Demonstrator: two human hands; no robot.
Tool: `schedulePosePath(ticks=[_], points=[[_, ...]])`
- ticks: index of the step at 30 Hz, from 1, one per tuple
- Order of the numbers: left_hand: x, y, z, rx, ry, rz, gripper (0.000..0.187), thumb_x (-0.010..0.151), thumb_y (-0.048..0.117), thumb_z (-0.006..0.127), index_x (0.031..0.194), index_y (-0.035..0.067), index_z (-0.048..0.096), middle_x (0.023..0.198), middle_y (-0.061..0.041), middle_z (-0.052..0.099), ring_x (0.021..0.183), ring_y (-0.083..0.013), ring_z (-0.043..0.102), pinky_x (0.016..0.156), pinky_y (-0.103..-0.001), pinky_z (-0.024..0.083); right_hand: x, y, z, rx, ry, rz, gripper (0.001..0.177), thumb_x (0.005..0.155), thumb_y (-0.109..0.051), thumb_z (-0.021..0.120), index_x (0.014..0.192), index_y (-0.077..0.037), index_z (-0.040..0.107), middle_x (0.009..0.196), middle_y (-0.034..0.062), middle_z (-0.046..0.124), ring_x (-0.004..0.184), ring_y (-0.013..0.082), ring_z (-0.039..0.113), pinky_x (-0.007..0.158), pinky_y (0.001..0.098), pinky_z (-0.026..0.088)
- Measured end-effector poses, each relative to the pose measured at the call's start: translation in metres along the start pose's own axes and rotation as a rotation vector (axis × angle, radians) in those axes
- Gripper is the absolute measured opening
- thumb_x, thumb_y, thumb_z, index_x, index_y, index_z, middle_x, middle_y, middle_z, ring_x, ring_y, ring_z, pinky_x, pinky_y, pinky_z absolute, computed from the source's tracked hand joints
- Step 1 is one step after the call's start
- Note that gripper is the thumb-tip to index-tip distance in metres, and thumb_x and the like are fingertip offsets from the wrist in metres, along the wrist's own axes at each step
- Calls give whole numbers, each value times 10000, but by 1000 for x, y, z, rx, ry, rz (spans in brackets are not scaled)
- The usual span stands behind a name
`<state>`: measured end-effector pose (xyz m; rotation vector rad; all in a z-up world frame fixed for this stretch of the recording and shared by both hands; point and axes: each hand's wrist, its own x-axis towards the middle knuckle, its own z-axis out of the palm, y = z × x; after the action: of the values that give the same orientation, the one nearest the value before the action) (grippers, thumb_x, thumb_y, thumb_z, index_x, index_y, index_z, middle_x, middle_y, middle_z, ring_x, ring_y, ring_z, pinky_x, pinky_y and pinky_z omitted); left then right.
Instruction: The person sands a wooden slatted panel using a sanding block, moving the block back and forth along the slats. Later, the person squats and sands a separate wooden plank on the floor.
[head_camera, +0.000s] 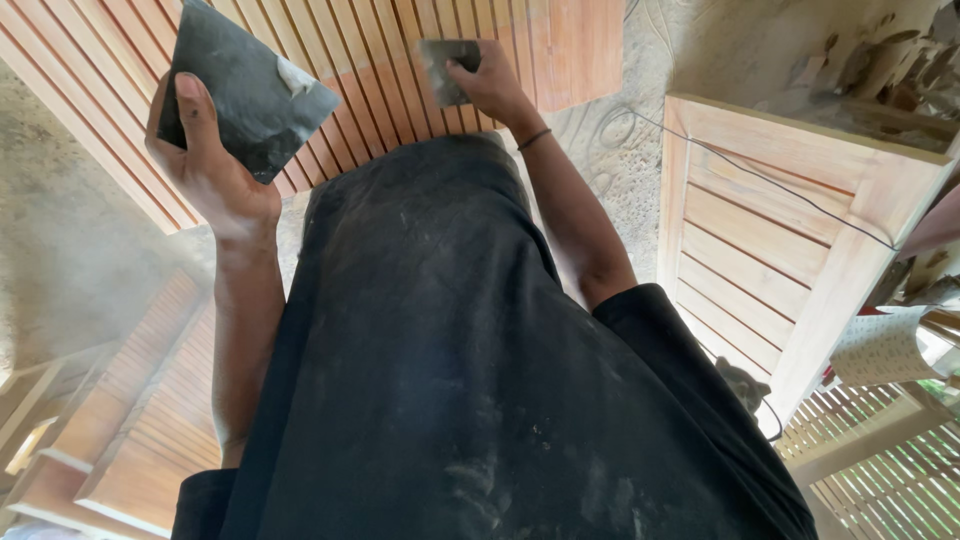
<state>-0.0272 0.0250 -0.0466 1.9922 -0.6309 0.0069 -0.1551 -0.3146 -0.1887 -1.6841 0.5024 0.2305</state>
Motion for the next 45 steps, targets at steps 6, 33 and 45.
schedulePosePath(ticks=[6,33,45], points=[[-1,-7,2,96,53,50,428,1174,70,497,1590,35,400,1479,-166,435,1409,-271,484,1153,-334,524,-1,-13,13,-73,25,-14,216,997,-147,665,959,65,688,762,78,693,677,145,662,603,346,548],[1,-10,-1,-976,418,-781,358,1118,121,494,1391,-99,418,1311,-215,468,1238,-299,534,1100,-422,572,5,-12,87,-528,156,-47,249,886,-4,575,1100,122,594,1034,232,576,919,385,609,818,481,508],[-18,-24,0,14,83,-102,401,1227,148,446,1610,29,422,1470,-126,413,1361,-246,519,1190,-315,544,0,-10,47,-230,134,-58,145,946,-65,611,994,67,647,856,190,685,768,321,695,665,419,540]])
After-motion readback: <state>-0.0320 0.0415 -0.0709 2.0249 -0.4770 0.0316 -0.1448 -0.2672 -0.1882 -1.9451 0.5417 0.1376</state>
